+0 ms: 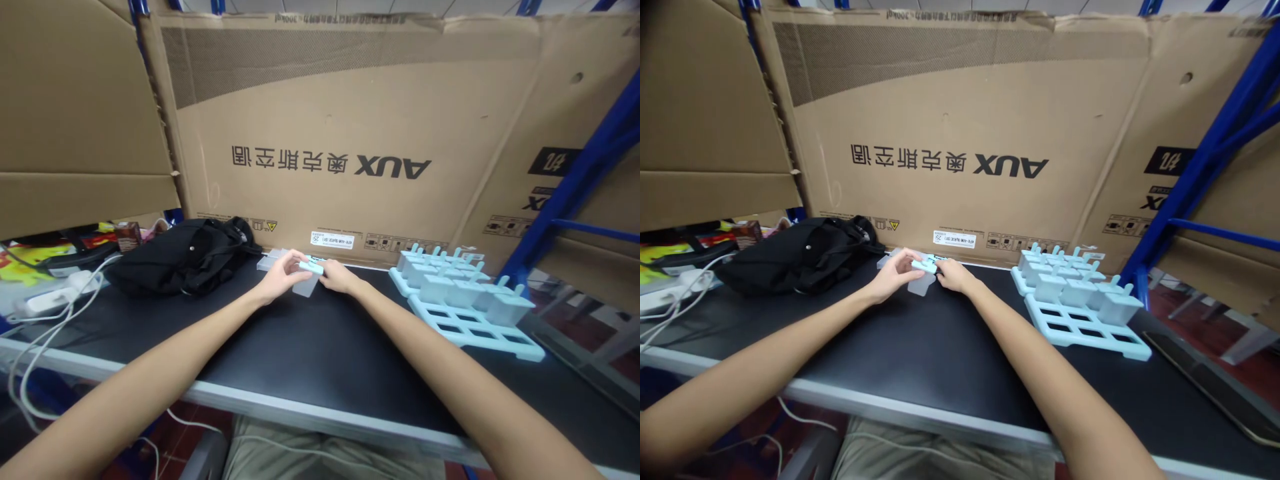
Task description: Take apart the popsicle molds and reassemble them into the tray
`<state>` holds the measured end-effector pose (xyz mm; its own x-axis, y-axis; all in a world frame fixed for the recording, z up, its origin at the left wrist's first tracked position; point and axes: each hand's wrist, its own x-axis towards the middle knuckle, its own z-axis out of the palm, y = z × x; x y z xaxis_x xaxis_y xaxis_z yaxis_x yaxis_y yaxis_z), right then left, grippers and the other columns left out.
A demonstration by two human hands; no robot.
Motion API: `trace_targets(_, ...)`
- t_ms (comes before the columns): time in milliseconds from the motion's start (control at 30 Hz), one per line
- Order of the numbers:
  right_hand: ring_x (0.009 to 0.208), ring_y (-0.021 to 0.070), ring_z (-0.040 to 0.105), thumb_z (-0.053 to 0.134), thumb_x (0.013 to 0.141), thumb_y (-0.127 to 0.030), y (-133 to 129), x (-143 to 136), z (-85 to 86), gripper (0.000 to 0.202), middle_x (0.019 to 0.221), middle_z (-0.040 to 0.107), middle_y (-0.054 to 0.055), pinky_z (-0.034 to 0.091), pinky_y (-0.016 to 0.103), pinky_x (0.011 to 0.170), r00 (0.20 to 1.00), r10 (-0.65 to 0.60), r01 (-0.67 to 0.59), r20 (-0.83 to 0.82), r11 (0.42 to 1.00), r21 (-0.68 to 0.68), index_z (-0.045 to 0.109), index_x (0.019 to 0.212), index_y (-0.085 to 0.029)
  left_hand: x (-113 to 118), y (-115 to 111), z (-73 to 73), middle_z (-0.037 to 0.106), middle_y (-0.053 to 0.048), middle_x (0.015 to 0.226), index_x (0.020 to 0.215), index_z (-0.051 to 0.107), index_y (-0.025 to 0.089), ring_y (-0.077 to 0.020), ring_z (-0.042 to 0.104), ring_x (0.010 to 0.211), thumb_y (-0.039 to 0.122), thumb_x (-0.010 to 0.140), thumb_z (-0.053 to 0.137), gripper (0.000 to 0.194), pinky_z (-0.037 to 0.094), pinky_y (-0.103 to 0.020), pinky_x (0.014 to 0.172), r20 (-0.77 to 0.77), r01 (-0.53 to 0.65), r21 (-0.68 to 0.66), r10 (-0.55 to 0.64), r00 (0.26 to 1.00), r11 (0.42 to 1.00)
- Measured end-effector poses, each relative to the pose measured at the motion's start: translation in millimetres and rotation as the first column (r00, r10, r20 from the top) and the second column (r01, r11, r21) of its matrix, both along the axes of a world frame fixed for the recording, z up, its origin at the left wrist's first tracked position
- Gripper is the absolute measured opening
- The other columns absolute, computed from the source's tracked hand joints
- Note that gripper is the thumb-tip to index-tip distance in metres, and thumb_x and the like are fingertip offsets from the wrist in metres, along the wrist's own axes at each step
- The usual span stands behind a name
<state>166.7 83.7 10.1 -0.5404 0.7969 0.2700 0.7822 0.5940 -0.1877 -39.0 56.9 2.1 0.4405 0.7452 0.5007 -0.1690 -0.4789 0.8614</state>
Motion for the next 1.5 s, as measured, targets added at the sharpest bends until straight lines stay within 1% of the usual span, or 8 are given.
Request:
trace_targets(267,0.066,0.0187,0.062,0.062,0.064,-0.010,-13.8,33.7,26.5,0.016,0.070,0.067,0.004,0.043,0.028,0.063,0.993,-0.108,0.113,0.050,0.987,-0.114,0.063,0.079,-0.016,2.2,-2.4,-4.4,0.062,-0.007,0.112,0.099,0.044,0.021,-0.0183,0.065,0.103,0.027,0.072,0.081,0.047,0.050,-0.036,0.092,-0.053,0.091,-0.039,-0.093,0.994,0.995)
trace_targets(500,0.072,0.0155,0.063,0.058,0.078,-0.026,-50.6,20.3,66.6,0.016,0.078,0.066,0.003,0.050,0.030,0.069,0.803,0.039,-0.180,-0.595,0.967,-0.179,0.057,0.092,-0.017,8.4,-1.4,-12.5,0.067,-0.008,0.111,0.102,0.040,0.022,-0.0188,0.067,0.102,0.028,0.070,0.082,0.054,0.052,-0.036,0.090,-0.113,0.127,-0.130,-0.142,0.983,0.983)
trace_targets(733,0.072,0.0138,0.055,0.057,0.077,-0.020,-62.4,-1.9,56.5,0.015,0.083,0.062,0.003,0.044,0.028,0.068,0.916,0.021,-0.056,-0.400,0.995,-0.077,0.059,0.092,-0.016,10.0,-0.1,-15.2,0.068,-0.005,0.097,0.100,0.048,0.019,-0.0192,0.069,0.095,0.030,0.072,0.081,0.045,0.055,-0.037,0.087,-0.186,0.105,-0.096,-0.121,0.975,0.990)
trace_targets(1033,0.084,0.0199,0.056,0.061,0.083,-0.045,-71.6,-4.8,54.8,0.034,0.095,0.062,0.007,0.042,0.032,0.071,0.979,-0.047,0.043,-0.199,0.999,-0.024,0.054,0.102,-0.018,11.1,-5.1,-13.4,0.068,-0.005,0.095,0.097,0.054,0.017,-0.0217,0.069,0.093,0.037,0.073,0.078,0.040,0.055,-0.035,0.081,-0.295,0.041,0.074,-0.017,0.955,0.996)
trace_targets(1200,0.091,0.0245,0.058,0.060,0.083,-0.053,-95.8,-26.2,35.6,0.040,0.105,0.058,0.012,0.046,0.036,0.075,0.925,-0.232,0.269,-0.301,0.959,0.087,0.047,0.102,-0.020,11.3,-10.2,-10.2,0.063,-0.001,0.081,0.090,0.058,0.016,-0.0172,0.063,0.077,0.027,0.076,0.071,0.022,0.053,-0.030,0.071,-0.291,-0.151,0.289,0.237,0.927,0.945)
trace_targets(1300,0.091,0.0236,0.059,0.058,0.084,-0.047,-107.0,-30.9,25.9,0.035,0.106,0.057,0.010,0.048,0.036,0.075,0.923,-0.216,0.266,-0.319,0.956,0.121,0.044,0.105,-0.023,10.8,-11.5,-8.1,0.065,-0.005,0.096,0.104,0.060,0.018,-0.0199,0.064,0.088,0.030,0.075,0.071,0.034,0.055,-0.033,0.077,-0.265,-0.068,0.283,0.146,0.953,0.957)
trace_targets(1400,0.085,0.0227,0.058,0.053,0.087,-0.046,-114.3,-9.1,31.5,0.028,0.099,0.057,0.008,0.048,0.036,0.073,0.943,-0.235,0.273,-0.235,0.951,0.146,0.044,0.100,-0.023,2.2,-5.3,-0.5,0.062,-0.008,0.116,0.116,0.057,0.022,-0.0244,0.061,0.106,0.040,0.075,0.073,0.048,0.052,-0.041,0.092,-0.320,0.023,0.310,0.081,0.944,0.951)
trace_targets(1500,0.090,0.0252,0.057,0.049,0.088,-0.045,-127.8,52.7,50.1,0.029,0.100,0.057,0.011,0.047,0.040,0.081,0.921,-0.339,0.382,-0.193,0.883,0.272,0.046,0.102,-0.021,-17.0,10.5,8.4,0.059,-0.009,0.123,0.120,0.057,0.024,-0.0278,0.052,0.117,0.050,0.085,0.060,0.044,0.040,-0.049,0.107,-0.393,-0.162,0.501,0.391,0.832,0.850)
